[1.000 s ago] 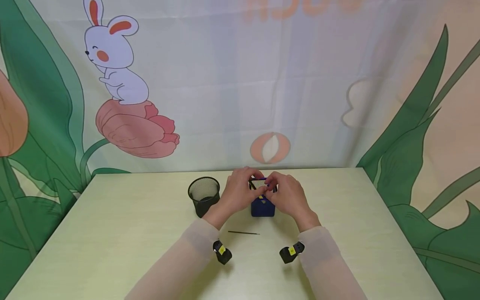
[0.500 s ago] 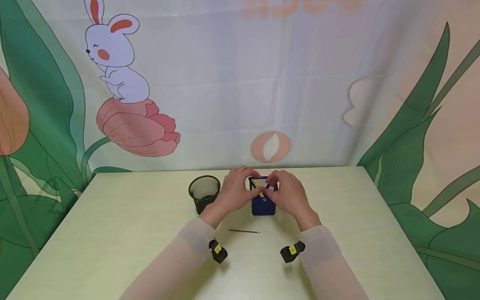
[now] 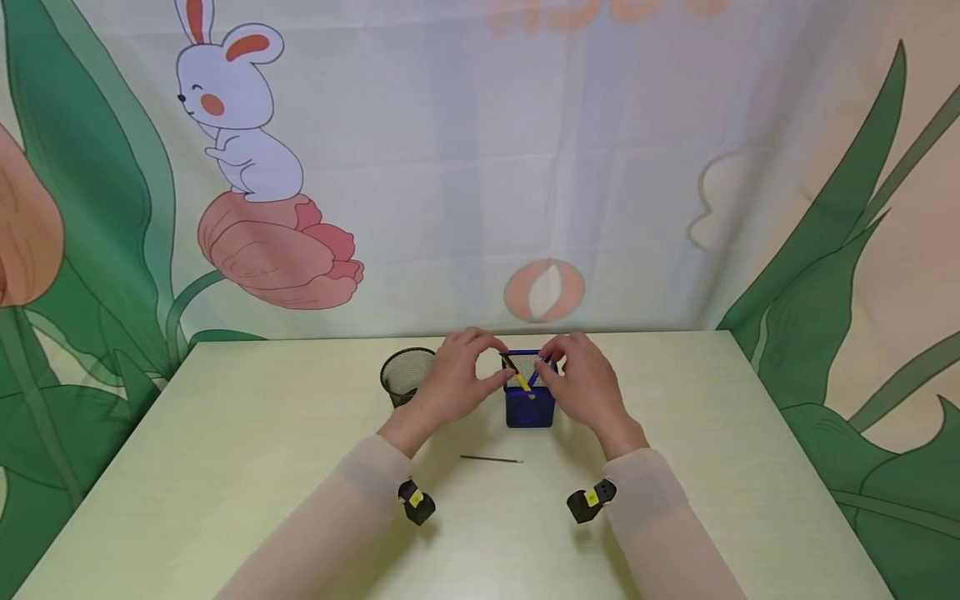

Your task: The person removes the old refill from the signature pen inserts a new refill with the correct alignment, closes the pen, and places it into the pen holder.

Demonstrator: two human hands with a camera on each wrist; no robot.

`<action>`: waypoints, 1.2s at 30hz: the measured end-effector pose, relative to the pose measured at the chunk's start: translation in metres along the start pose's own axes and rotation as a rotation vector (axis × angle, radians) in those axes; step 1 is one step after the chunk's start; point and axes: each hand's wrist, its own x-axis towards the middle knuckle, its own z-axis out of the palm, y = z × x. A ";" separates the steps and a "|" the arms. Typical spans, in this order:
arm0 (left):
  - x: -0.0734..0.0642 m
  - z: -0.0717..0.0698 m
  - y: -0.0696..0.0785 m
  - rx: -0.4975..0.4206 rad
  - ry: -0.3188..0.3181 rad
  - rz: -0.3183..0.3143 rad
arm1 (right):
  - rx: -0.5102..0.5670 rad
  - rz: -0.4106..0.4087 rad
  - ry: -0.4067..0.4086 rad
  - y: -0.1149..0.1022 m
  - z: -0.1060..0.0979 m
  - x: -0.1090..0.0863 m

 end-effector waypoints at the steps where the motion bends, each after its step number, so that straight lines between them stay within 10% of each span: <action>1: -0.001 -0.001 -0.001 -0.004 -0.002 -0.001 | 0.005 -0.001 0.006 0.001 0.000 0.000; 36: -0.015 -0.047 -0.053 0.131 -0.090 -0.142 | -0.072 0.046 -0.061 0.023 -0.018 0.011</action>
